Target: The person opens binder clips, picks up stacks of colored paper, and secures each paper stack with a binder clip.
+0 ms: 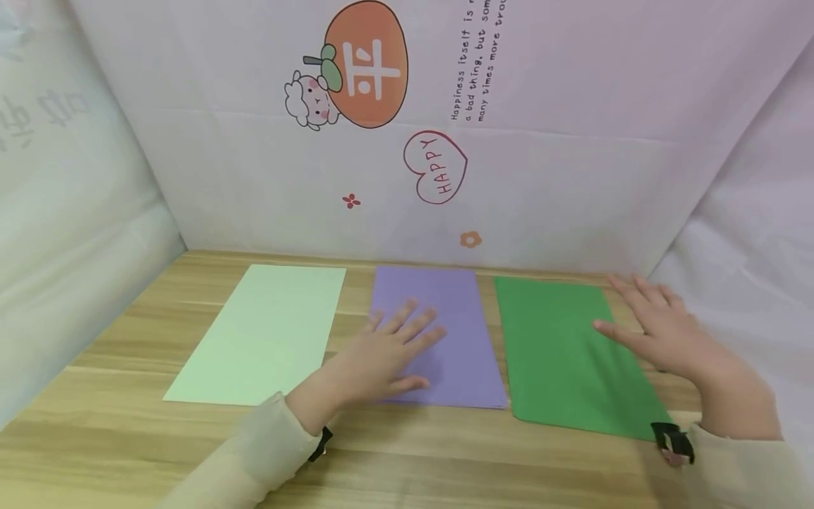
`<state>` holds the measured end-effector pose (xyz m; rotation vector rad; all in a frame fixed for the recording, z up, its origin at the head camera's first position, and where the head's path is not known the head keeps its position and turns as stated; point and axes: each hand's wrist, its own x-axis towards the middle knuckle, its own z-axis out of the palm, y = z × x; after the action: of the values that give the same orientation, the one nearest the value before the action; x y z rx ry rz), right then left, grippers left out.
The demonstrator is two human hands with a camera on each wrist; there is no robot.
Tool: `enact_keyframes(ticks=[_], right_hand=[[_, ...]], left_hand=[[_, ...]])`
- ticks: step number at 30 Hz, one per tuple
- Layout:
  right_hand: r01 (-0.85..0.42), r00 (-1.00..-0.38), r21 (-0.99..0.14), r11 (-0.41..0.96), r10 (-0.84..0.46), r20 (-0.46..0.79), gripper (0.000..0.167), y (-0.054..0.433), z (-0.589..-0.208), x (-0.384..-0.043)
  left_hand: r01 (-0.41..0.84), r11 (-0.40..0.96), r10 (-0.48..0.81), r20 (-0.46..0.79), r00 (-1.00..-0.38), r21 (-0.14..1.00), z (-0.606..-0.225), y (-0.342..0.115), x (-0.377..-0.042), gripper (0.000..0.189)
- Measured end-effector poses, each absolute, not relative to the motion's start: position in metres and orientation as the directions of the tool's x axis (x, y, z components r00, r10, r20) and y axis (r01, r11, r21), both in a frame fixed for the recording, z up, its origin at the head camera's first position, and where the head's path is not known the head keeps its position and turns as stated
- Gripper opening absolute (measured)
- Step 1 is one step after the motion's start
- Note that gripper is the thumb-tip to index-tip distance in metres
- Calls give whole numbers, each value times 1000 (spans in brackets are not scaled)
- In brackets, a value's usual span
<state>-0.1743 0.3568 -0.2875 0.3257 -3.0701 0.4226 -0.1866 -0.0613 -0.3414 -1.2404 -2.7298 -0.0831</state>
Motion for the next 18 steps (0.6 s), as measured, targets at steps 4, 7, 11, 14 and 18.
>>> enact_keyframes(ticks=[4, 7, 11, 14, 18], right_hand=[[-214, -977, -312, 926, -202, 69, 82, 377, -290, -175], [-224, -974, -344, 912, -207, 87, 78, 391, -293, -176], [-170, -984, -378, 910, -174, 22, 79, 405, -295, -177], [-107, -989, -389, 915, -138, -54, 83, 413, -295, -176], [-56, -989, -367, 928, -102, -109, 84, 424, -298, -176]], left_hand=[[773, 634, 770, 121, -627, -26, -343, -52, -186, 76], [782, 622, 782, 108, -614, -52, -344, -46, -187, 75], [793, 604, 797, 83, -598, -83, -342, -39, -186, 74], [805, 585, 811, 51, -583, -101, -343, -33, -185, 74], [822, 558, 829, 36, -558, -111, -347, -26, -186, 74]])
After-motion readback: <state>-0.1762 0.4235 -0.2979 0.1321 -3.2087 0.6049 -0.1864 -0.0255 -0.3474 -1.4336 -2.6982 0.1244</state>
